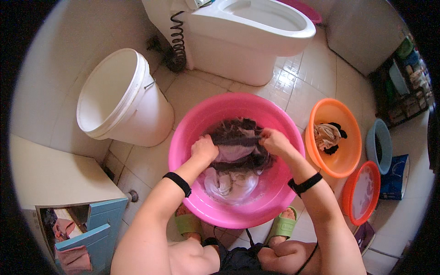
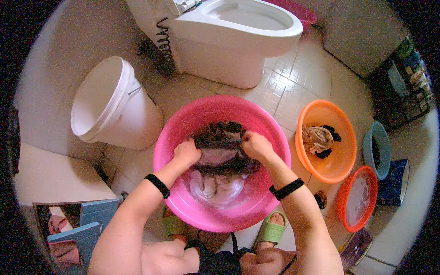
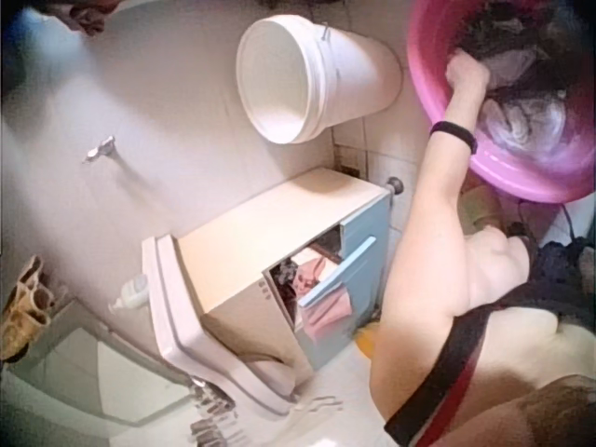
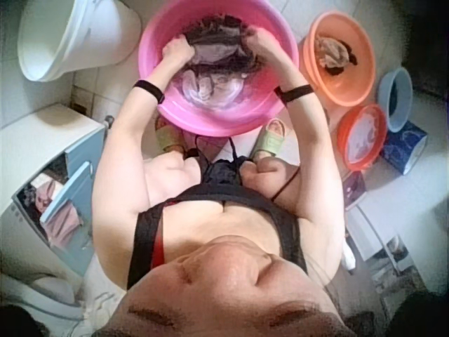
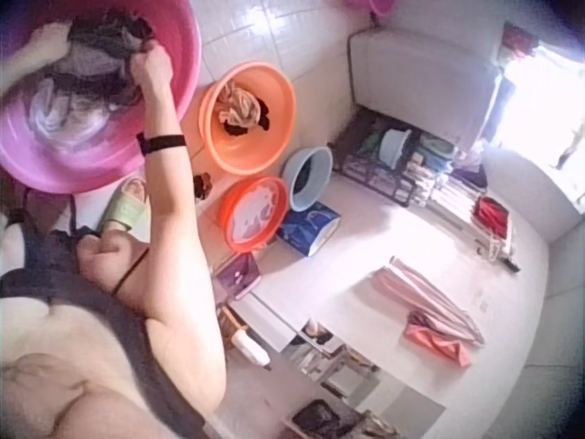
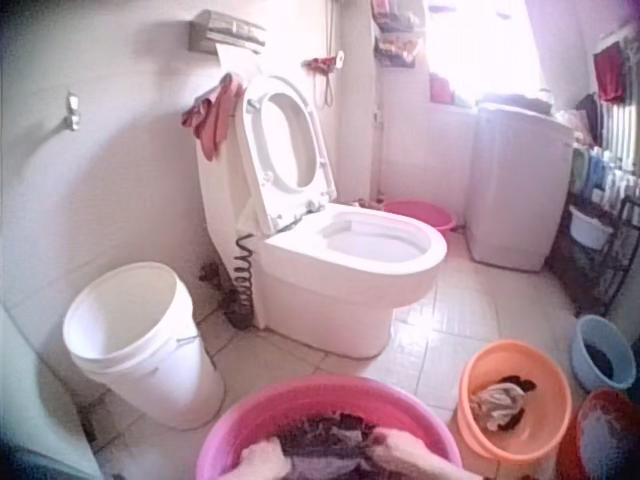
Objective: The person washes clothes by hand in a pink basin, scrubbing and wringing out various pieces of laundry one at a time.
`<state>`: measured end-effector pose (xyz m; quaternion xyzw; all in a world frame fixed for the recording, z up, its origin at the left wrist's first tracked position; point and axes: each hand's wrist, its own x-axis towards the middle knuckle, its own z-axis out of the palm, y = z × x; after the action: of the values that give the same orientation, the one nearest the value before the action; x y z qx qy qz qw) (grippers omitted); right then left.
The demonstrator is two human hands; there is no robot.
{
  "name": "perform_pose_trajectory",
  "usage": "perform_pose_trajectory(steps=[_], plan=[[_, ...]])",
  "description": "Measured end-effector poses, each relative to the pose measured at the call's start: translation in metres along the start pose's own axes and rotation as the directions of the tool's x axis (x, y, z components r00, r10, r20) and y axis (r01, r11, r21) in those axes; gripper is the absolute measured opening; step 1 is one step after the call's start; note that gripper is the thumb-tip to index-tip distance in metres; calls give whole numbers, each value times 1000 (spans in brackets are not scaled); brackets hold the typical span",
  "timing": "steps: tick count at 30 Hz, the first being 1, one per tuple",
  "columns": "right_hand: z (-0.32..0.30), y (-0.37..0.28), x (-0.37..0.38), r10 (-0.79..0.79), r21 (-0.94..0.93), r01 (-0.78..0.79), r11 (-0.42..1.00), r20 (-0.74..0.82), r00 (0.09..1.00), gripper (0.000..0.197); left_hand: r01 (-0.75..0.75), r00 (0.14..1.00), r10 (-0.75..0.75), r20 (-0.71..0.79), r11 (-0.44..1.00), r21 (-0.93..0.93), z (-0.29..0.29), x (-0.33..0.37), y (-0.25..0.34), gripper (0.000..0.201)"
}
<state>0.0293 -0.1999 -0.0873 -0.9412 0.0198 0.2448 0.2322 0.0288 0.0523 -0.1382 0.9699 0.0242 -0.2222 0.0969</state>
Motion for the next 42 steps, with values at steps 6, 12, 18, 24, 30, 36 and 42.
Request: perform_pose_trajectory(steps=[6, 12, 18, 24, 30, 36, 42], plan=[[-52, -40, -9, -34, 271, 147, 951, -382, 923, 26, -3, 995, 46, 86, 892, -451, -40, 4, 8, 43], [7, -22, 4, -551, -257, 490, 833, -320, 770, 32, -682, 726, 686, 46, 727, -77, 13, 4, 14, 32], [57, 8, 5, -388, -599, 237, 765, -135, 912, 31, -610, 792, 491, 362, 651, 453, 4, -8, 13, 37], [11, -2, 25, -258, -397, 85, 914, -405, 877, 19, -342, 863, 501, -60, 669, 660, -4, 16, -26, 26], [9, 1, 15, -573, -444, 437, 782, -238, 784, 25, -700, 654, 752, -85, 644, 310, -42, -7, -36, 23], [52, 5, 12, -135, -734, 156, 661, 88, 987, 28, -639, 769, 588, 251, 712, 289, -41, -18, -29, 26], [28, -3, 13, -147, -385, 132, 913, -9, 989, 18, -394, 915, 383, 125, 787, 474, -11, -9, -57, 20]])
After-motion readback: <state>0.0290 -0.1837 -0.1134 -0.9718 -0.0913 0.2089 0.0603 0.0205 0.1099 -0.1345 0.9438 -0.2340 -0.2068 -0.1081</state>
